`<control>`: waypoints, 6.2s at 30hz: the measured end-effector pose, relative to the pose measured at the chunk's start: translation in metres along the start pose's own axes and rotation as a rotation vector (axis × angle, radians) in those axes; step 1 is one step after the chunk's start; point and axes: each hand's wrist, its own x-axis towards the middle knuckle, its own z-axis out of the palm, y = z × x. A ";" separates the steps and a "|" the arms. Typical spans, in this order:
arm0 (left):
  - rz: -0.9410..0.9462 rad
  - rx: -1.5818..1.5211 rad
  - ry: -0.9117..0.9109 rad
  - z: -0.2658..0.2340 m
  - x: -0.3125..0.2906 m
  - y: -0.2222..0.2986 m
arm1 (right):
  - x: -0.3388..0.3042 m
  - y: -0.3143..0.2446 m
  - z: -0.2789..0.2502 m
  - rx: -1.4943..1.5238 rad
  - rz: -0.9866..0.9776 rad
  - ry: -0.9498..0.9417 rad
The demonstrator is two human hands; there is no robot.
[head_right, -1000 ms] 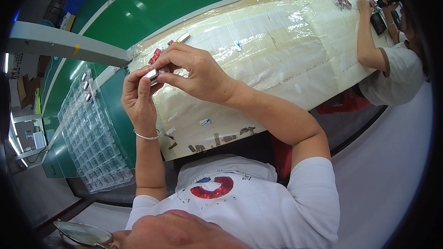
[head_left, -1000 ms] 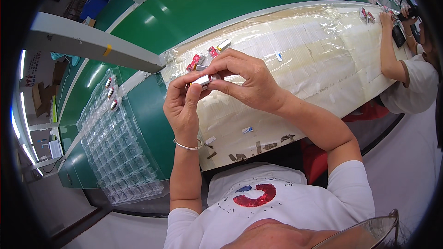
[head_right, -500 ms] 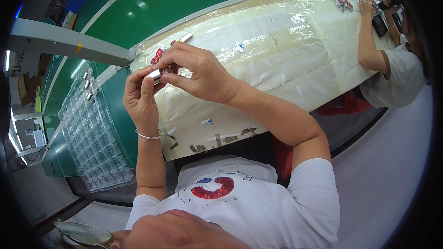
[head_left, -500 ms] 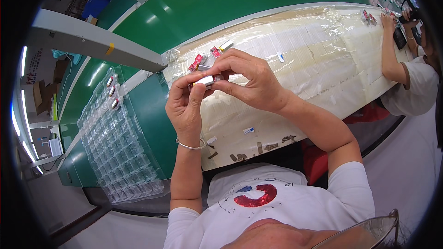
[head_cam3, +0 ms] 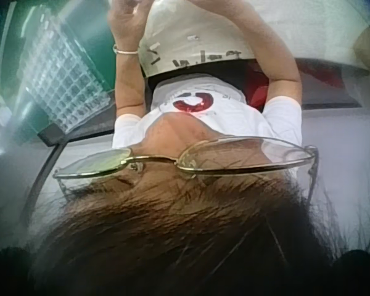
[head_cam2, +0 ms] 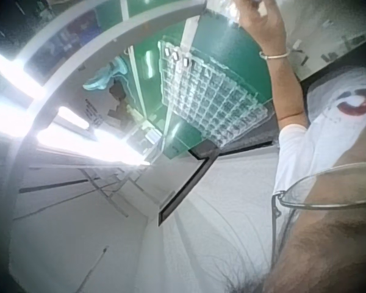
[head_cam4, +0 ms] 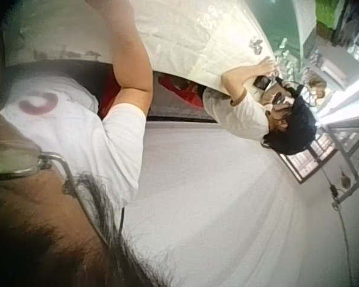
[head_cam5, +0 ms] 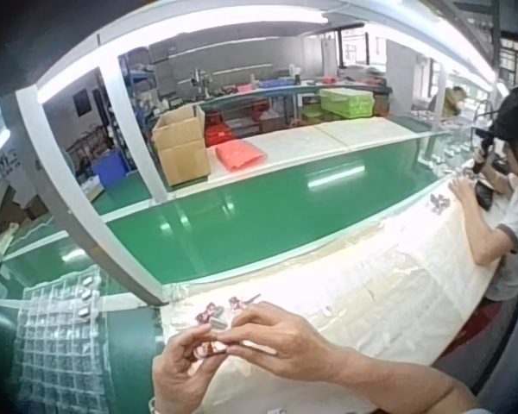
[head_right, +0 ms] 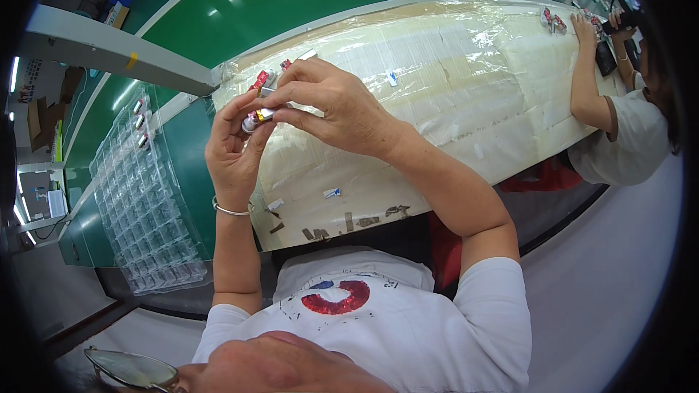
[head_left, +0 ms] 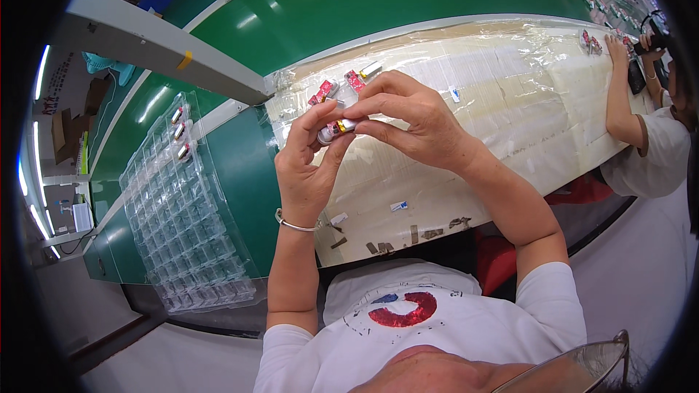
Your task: The person sits at a green assembly table and repeatedly picks up small cylindrical batteries and red-and-white plastic holders. They insert the batteries into the holders, align the components, and place the finished units into a clear plastic grid tray. The process is repeated continuously throughout the clip.
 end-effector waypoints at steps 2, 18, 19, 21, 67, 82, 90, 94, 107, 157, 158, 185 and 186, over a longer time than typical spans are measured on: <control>0.005 0.048 -0.002 0.000 0.000 0.000 | 0.001 -0.001 0.000 -0.009 0.006 0.000; -0.003 0.125 -0.080 -0.005 0.001 0.002 | 0.001 -0.001 -0.004 -0.030 0.008 -0.125; -0.003 0.119 -0.090 -0.005 0.001 0.001 | 0.001 0.000 -0.004 -0.022 0.017 -0.135; -0.013 0.119 -0.120 -0.005 0.001 0.004 | 0.000 0.003 -0.006 -0.015 0.044 -0.159; -0.174 0.080 -0.050 -0.004 0.002 0.006 | -0.001 0.003 -0.002 -0.070 -0.055 -0.059; -0.212 -0.139 -0.050 -0.005 0.002 0.006 | -0.001 0.004 0.010 -0.063 -0.126 0.083; -0.202 -0.051 -0.059 -0.005 0.002 0.008 | -0.002 0.003 0.012 -0.070 -0.140 0.102; -0.204 -0.071 -0.075 -0.005 0.003 0.007 | -0.002 0.005 0.012 -0.060 -0.149 0.091; -0.284 -0.194 -0.127 -0.013 0.003 0.010 | 0.000 0.003 -0.001 -0.016 -0.111 -0.037; -0.153 -0.420 0.019 -0.010 0.002 0.002 | 0.002 -0.006 0.005 0.132 -0.038 0.126; -0.154 -0.446 0.020 -0.009 0.003 0.002 | 0.002 -0.007 0.005 0.139 -0.030 0.135; 0.018 -0.304 -0.023 -0.014 0.001 -0.002 | -0.003 -0.006 0.012 0.120 -0.039 0.096; 0.060 -0.265 -0.020 -0.014 0.002 -0.005 | -0.002 -0.007 0.011 0.196 0.029 0.073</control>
